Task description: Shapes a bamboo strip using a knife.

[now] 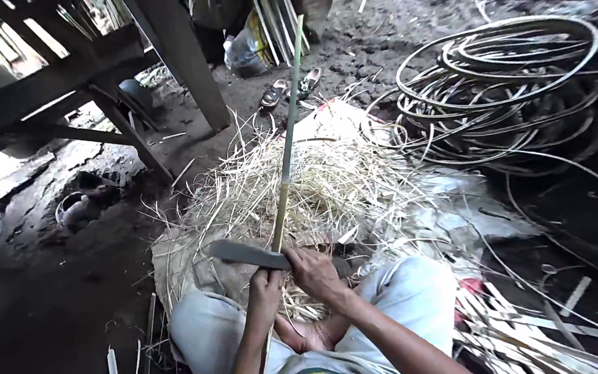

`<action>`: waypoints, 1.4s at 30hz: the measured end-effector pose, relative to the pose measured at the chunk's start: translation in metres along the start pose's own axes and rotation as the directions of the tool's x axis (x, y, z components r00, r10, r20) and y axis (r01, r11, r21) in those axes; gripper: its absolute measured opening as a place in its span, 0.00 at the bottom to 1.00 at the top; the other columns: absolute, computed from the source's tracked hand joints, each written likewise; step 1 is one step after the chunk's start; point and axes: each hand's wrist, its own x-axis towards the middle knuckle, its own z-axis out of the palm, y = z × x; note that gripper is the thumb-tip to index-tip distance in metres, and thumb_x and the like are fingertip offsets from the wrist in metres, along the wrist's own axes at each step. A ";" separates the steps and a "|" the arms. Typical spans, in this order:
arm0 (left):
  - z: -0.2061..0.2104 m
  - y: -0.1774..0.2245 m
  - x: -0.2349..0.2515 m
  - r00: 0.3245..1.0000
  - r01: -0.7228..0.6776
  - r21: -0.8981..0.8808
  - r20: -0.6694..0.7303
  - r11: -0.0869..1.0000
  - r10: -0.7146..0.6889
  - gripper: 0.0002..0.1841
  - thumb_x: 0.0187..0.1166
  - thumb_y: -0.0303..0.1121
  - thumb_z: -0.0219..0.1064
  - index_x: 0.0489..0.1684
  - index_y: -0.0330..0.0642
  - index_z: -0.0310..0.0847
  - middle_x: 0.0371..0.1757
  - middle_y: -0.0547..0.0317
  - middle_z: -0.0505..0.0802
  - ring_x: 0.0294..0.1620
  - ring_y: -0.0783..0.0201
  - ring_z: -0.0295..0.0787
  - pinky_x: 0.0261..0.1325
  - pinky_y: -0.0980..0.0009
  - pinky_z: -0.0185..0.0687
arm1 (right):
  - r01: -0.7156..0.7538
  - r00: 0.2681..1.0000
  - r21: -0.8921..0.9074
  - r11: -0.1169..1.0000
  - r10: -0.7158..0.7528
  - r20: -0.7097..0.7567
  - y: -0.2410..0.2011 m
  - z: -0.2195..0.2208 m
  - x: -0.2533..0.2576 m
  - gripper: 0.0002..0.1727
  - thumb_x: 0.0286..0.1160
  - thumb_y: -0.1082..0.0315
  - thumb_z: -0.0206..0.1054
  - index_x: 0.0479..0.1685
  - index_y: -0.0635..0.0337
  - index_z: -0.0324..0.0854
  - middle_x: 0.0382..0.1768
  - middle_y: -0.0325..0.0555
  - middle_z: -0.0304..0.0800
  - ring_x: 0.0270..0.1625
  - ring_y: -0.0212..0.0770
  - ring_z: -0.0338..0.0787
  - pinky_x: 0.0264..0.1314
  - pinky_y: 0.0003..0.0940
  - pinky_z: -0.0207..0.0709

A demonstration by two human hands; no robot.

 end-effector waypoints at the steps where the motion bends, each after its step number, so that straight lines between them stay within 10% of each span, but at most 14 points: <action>1: -0.001 0.001 -0.002 1.000 -0.013 -0.007 0.003 1.000 0.013 0.10 0.88 0.27 0.54 0.44 0.31 0.81 0.20 0.71 0.73 0.16 0.80 0.64 0.21 0.82 0.63 | 0.028 0.999 -0.005 1.000 -0.028 -0.017 0.006 0.000 0.005 0.14 0.66 0.78 0.66 0.49 0.69 0.88 0.31 0.59 0.93 0.33 0.61 0.95 0.32 0.54 0.87; 3: -0.002 0.005 -0.003 1.000 -0.016 -0.007 0.023 1.000 0.016 0.19 0.91 0.29 0.54 0.72 0.25 0.75 0.23 0.68 0.75 0.17 0.78 0.65 0.22 0.80 0.64 | 0.044 0.998 -0.020 0.999 -0.045 -0.040 0.020 0.001 0.019 0.14 0.65 0.80 0.67 0.49 0.68 0.89 0.31 0.60 0.93 0.33 0.62 0.95 0.34 0.55 0.86; 7: -0.002 0.019 0.003 1.000 -0.001 -0.085 0.003 0.996 0.001 0.23 0.92 0.29 0.52 0.82 0.26 0.64 0.22 0.69 0.73 0.15 0.78 0.63 0.17 0.81 0.61 | 0.005 0.992 -0.027 1.000 -0.009 -0.129 0.016 0.011 0.035 0.14 0.63 0.81 0.67 0.47 0.66 0.90 0.31 0.57 0.94 0.32 0.59 0.96 0.31 0.52 0.86; 9: -0.004 0.022 0.003 1.000 -0.002 -0.115 -0.008 0.993 0.001 0.21 0.92 0.28 0.51 0.79 0.26 0.67 0.22 0.69 0.73 0.14 0.78 0.62 0.17 0.81 0.60 | -0.026 0.995 -0.001 1.000 0.026 -0.101 0.003 0.009 0.033 0.16 0.63 0.82 0.68 0.51 0.67 0.89 0.32 0.59 0.95 0.33 0.60 0.96 0.33 0.54 0.87; 12: -0.005 0.021 0.000 1.000 0.007 -0.110 -0.020 0.994 -0.009 0.10 0.90 0.26 0.50 0.43 0.34 0.77 0.18 0.72 0.72 0.12 0.80 0.61 0.17 0.83 0.60 | 0.095 0.991 -0.068 0.993 -0.101 -0.093 0.005 0.003 0.034 0.10 0.66 0.78 0.66 0.45 0.67 0.88 0.26 0.57 0.90 0.28 0.58 0.94 0.28 0.51 0.85; 14: -0.007 0.020 -0.007 0.999 0.014 -0.164 0.034 0.986 -0.008 0.20 0.91 0.26 0.48 0.77 0.25 0.68 0.21 0.71 0.71 0.13 0.79 0.61 0.16 0.83 0.60 | -0.034 0.999 -0.056 0.998 0.032 -0.025 0.030 -0.008 0.054 0.12 0.72 0.79 0.66 0.52 0.67 0.88 0.29 0.63 0.91 0.31 0.66 0.93 0.28 0.60 0.83; 16: -0.009 0.021 -0.014 0.997 0.042 -0.187 0.073 0.981 -0.028 0.26 0.92 0.26 0.46 0.89 0.29 0.54 0.22 0.71 0.71 0.14 0.79 0.60 0.16 0.82 0.59 | -0.268 0.961 -0.029 0.963 0.270 0.062 0.056 -0.017 0.078 0.15 0.77 0.78 0.64 0.60 0.65 0.84 0.34 0.70 0.90 0.35 0.74 0.91 0.32 0.70 0.78; 23: -0.009 0.010 -0.010 0.999 0.035 -0.020 0.004 0.999 -0.035 0.25 0.90 0.30 0.55 0.85 0.30 0.64 0.24 0.67 0.75 0.15 0.77 0.62 0.17 0.79 0.61 | -0.076 0.994 -0.013 0.997 0.077 0.075 0.023 -0.011 0.051 0.11 0.76 0.77 0.62 0.49 0.71 0.87 0.30 0.64 0.92 0.35 0.67 0.94 0.36 0.61 0.85; 28: -0.016 0.007 -0.037 0.995 0.090 -0.010 0.048 0.996 -0.089 0.25 0.90 0.28 0.55 0.85 0.29 0.64 0.22 0.69 0.74 0.13 0.79 0.60 0.15 0.81 0.59 | -0.477 0.868 0.012 0.879 0.468 0.167 0.064 -0.017 0.085 0.13 0.87 0.72 0.56 0.61 0.67 0.80 0.34 0.72 0.89 0.38 0.77 0.91 0.38 0.72 0.78; 32: -0.021 -0.005 -0.029 0.999 0.047 0.072 -0.020 0.996 -0.045 0.25 0.89 0.29 0.56 0.84 0.28 0.65 0.23 0.66 0.76 0.15 0.79 0.61 0.17 0.80 0.61 | -0.150 0.976 0.010 0.989 0.147 0.158 0.043 -0.008 0.053 0.15 0.80 0.75 0.60 0.60 0.68 0.85 0.33 0.66 0.92 0.38 0.70 0.94 0.39 0.64 0.85; 37: -0.028 -0.004 -0.050 0.997 0.067 0.100 0.023 0.993 -0.069 0.25 0.89 0.28 0.56 0.83 0.28 0.66 0.22 0.68 0.75 0.14 0.79 0.61 0.17 0.80 0.60 | -0.504 0.847 0.027 0.863 0.488 0.210 0.067 -0.009 0.076 0.14 0.88 0.71 0.55 0.62 0.68 0.80 0.35 0.73 0.89 0.40 0.78 0.90 0.41 0.73 0.78; 42: -0.035 -0.021 -0.057 0.999 0.050 0.208 0.007 0.977 -0.053 0.24 0.88 0.28 0.57 0.82 0.27 0.67 0.23 0.65 0.79 0.16 0.79 0.63 0.20 0.79 0.63 | -0.287 0.911 -0.017 0.958 0.278 0.305 0.050 -0.008 0.063 0.16 0.86 0.75 0.54 0.63 0.71 0.81 0.41 0.72 0.91 0.47 0.75 0.92 0.48 0.69 0.81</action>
